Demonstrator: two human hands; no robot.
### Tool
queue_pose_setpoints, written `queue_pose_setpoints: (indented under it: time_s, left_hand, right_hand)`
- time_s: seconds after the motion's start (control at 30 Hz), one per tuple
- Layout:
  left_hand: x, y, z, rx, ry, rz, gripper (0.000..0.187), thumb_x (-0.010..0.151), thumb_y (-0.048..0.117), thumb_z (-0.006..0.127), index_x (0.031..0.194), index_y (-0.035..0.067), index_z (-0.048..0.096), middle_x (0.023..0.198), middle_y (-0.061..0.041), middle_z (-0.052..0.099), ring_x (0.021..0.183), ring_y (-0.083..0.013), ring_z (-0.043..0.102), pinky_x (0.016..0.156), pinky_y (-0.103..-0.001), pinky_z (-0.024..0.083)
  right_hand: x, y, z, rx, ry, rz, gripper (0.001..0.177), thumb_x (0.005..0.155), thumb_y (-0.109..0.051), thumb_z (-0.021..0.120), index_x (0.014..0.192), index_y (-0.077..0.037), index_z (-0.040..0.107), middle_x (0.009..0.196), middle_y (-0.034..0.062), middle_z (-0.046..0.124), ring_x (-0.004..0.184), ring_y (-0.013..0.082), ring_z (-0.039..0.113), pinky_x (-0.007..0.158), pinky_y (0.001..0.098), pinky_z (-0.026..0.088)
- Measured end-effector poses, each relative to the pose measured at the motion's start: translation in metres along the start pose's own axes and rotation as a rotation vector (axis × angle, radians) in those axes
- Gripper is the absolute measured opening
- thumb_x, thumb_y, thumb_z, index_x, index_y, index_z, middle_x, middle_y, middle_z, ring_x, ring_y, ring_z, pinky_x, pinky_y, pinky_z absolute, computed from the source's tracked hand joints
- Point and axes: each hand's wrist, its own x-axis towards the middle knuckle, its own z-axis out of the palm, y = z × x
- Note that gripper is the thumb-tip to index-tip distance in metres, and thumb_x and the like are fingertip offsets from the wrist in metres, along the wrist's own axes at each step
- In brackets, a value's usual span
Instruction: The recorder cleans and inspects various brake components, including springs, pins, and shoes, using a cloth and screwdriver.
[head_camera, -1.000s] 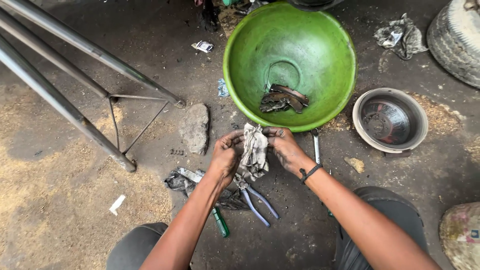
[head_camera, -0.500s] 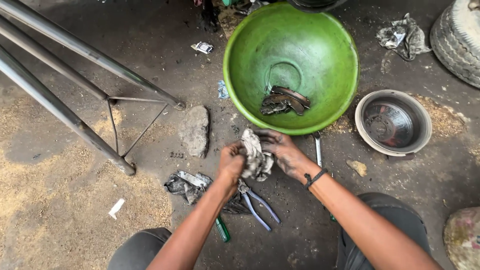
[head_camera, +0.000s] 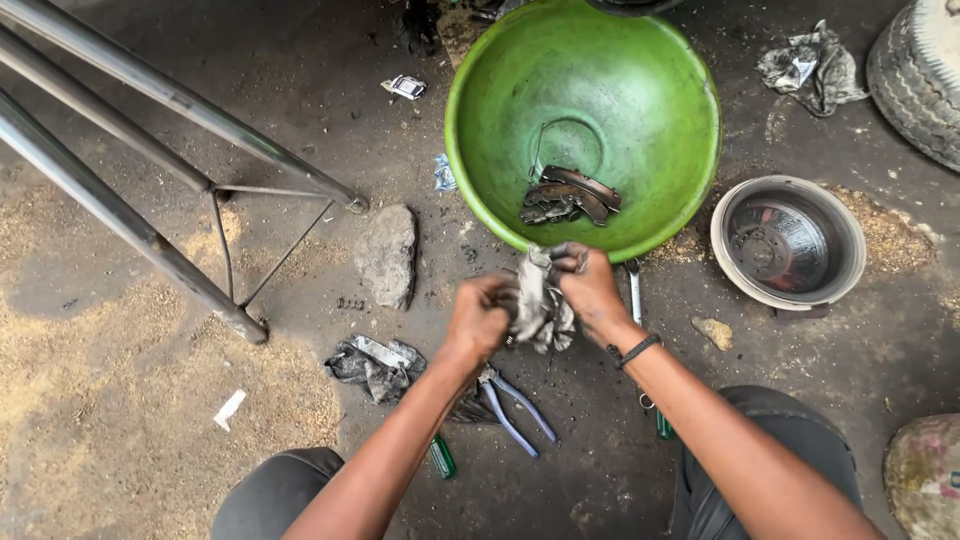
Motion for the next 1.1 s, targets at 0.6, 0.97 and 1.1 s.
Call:
queue_pose_setpoints:
  time_s: [0.6,0.97,1.1]
  left_hand:
    - [0.002,-0.006,0.003,0.480,-0.027,0.340,0.036,0.082,-0.006,0.058,0.115,-0.005,0.073,0.091,-0.017,0.075,0.079,-0.0194,0.071,0.079,-0.031,0.053]
    - [-0.008,0.038,-0.003,-0.387,-0.348,-0.216,0.042,0.078,-0.021,0.056,0.113,-0.005,0.074,0.101,-0.017,0.078,0.079,-0.0181,0.072,0.079,-0.029,0.060]
    - [-0.010,0.044,0.001,-0.376,-0.270,-0.206,0.035,0.080,-0.021,0.059,0.109,-0.006,0.074,0.103,-0.017,0.077,0.084,-0.0162,0.074,0.086,-0.029,0.062]
  right_hand:
    - [-0.010,-0.027,-0.015,-0.175,-0.174,-0.072,0.040,0.086,-0.018,0.081,0.118,0.003,0.074,0.128,0.0117,0.067,0.111,0.0177,0.066,0.092,0.0320,0.055]
    - [0.003,-0.044,-0.060,-0.600,-0.256,-0.362,0.033,0.083,-0.015,0.078,0.111,0.003,0.073,0.124,0.0181,0.071,0.112,0.0223,0.067,0.095,0.0334,0.054]
    - [0.010,-0.027,-0.069,-0.770,-0.113,-0.488,0.028,0.087,-0.012,0.076,0.111,0.002,0.075,0.118,0.0169,0.075,0.110,0.0202,0.070,0.097,0.0334,0.054]
